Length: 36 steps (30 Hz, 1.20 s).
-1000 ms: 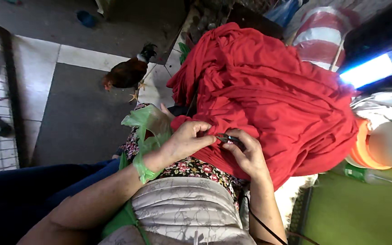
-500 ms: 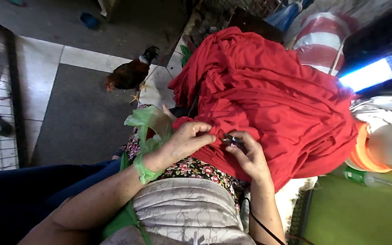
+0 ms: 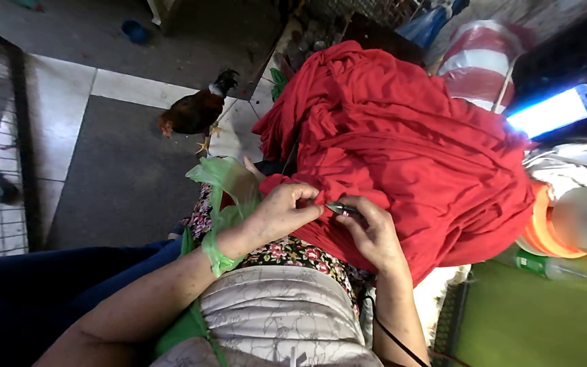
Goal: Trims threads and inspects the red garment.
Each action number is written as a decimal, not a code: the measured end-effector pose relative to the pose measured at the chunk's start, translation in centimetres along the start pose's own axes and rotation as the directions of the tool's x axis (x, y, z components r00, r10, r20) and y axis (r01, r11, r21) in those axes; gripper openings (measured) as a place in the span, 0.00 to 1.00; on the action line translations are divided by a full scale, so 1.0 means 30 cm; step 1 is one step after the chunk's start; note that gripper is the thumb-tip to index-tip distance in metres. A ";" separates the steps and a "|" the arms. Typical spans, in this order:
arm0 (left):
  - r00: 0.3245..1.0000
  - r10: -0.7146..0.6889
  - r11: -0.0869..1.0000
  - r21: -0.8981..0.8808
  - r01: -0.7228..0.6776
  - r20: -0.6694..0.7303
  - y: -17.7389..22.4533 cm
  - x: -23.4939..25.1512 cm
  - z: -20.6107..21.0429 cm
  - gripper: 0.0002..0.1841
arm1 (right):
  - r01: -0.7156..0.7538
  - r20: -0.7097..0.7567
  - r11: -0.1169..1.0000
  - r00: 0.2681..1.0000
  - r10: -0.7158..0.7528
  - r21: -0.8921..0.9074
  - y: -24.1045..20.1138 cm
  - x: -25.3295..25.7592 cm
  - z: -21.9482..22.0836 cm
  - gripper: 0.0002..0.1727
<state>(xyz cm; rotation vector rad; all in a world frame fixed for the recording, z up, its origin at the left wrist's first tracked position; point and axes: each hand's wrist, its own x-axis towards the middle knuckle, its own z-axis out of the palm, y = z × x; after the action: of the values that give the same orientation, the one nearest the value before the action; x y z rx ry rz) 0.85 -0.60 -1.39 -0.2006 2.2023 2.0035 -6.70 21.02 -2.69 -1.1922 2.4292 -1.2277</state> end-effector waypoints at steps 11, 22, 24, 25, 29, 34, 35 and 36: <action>1.000 0.005 1.000 0.009 -0.005 -0.006 -0.004 -0.002 -0.003 0.04 | 0.014 -0.017 0.999 1.000 -0.015 -0.040 0.004 0.001 0.010 0.10; 0.999 0.017 0.999 0.036 -0.016 -0.039 -0.017 0.006 -0.002 0.10 | -0.013 -0.037 0.999 0.999 0.011 -0.047 0.017 -0.013 0.040 0.09; 0.997 0.032 0.994 0.105 -0.025 -0.070 -0.031 0.018 0.006 0.13 | -0.003 -0.051 0.995 0.999 -0.001 -0.095 0.009 -0.011 0.049 0.10; 0.996 0.034 0.990 0.142 -0.022 -0.082 -0.034 0.022 0.009 0.13 | -0.002 -0.057 0.993 0.998 -0.005 -0.122 0.004 -0.010 0.054 0.10; 0.979 0.151 0.931 0.352 -0.093 -0.141 -0.045 0.032 0.009 0.15 | -0.027 -0.032 0.978 0.999 0.021 -0.206 -0.011 -0.007 0.053 0.12; 0.978 0.157 0.914 0.396 -0.092 -0.136 -0.059 0.027 -0.009 0.16 | -0.107 -0.052 0.987 0.993 0.102 -0.117 -0.008 -0.020 0.049 0.15; 0.986 0.106 0.936 0.347 -0.055 -0.130 -0.054 0.024 -0.015 0.16 | -0.141 -0.077 0.988 0.988 0.137 -0.057 -0.012 -0.019 0.050 0.15; 0.991 0.054 0.958 0.285 -0.016 -0.126 -0.045 0.022 -0.021 0.16 | -0.172 -0.107 0.985 0.979 0.173 0.019 -0.018 -0.014 0.053 0.14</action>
<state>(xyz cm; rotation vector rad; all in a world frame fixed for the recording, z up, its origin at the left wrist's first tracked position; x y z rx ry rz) 0.48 -1.34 -2.78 -0.2673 2.5599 1.7067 -5.35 20.17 -3.41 -0.9106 2.5384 -1.2808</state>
